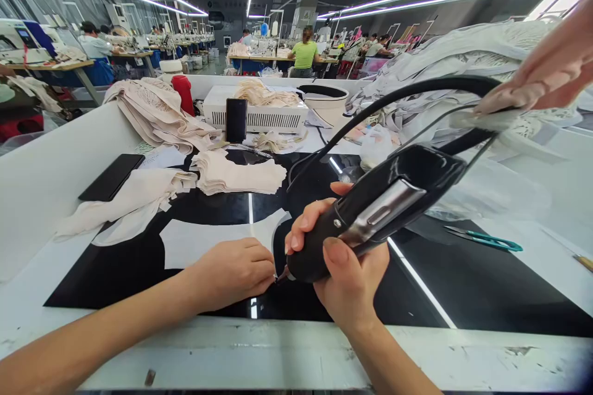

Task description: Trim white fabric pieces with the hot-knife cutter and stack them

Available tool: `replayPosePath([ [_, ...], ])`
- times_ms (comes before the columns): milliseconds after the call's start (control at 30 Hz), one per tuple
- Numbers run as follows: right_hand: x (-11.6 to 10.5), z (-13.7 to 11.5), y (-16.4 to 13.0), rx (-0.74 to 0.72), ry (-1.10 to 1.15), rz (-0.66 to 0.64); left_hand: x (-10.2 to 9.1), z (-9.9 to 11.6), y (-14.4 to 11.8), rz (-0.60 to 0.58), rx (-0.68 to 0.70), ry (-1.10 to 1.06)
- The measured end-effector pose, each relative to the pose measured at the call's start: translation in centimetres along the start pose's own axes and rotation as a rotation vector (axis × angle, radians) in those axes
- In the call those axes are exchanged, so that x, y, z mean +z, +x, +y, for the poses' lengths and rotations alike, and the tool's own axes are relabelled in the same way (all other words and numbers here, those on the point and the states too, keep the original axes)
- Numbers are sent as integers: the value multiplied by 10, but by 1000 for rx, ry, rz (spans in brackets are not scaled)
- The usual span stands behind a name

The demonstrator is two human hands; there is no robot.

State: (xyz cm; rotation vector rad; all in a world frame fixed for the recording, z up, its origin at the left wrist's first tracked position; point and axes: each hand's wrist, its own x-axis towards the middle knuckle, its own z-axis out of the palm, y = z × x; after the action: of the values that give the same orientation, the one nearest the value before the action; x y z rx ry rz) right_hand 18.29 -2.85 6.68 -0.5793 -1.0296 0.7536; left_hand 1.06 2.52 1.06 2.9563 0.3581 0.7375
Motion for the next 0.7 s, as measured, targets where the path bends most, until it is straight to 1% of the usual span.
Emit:
replayPosePath([
  [233, 2, 3, 3, 0, -7, 39, -2, -1, 0, -38, -53, -99],
  [433, 3, 1, 2, 19, -51, 50, -4, -2, 0, -22, -66, -179],
  [600, 2, 1, 1, 8, -60, 34, -4, -3, 2, -61, -125, -153],
  [700, 3, 1, 1, 2, -65, 34, -5, -3, 3, -63, -143, -141],
])
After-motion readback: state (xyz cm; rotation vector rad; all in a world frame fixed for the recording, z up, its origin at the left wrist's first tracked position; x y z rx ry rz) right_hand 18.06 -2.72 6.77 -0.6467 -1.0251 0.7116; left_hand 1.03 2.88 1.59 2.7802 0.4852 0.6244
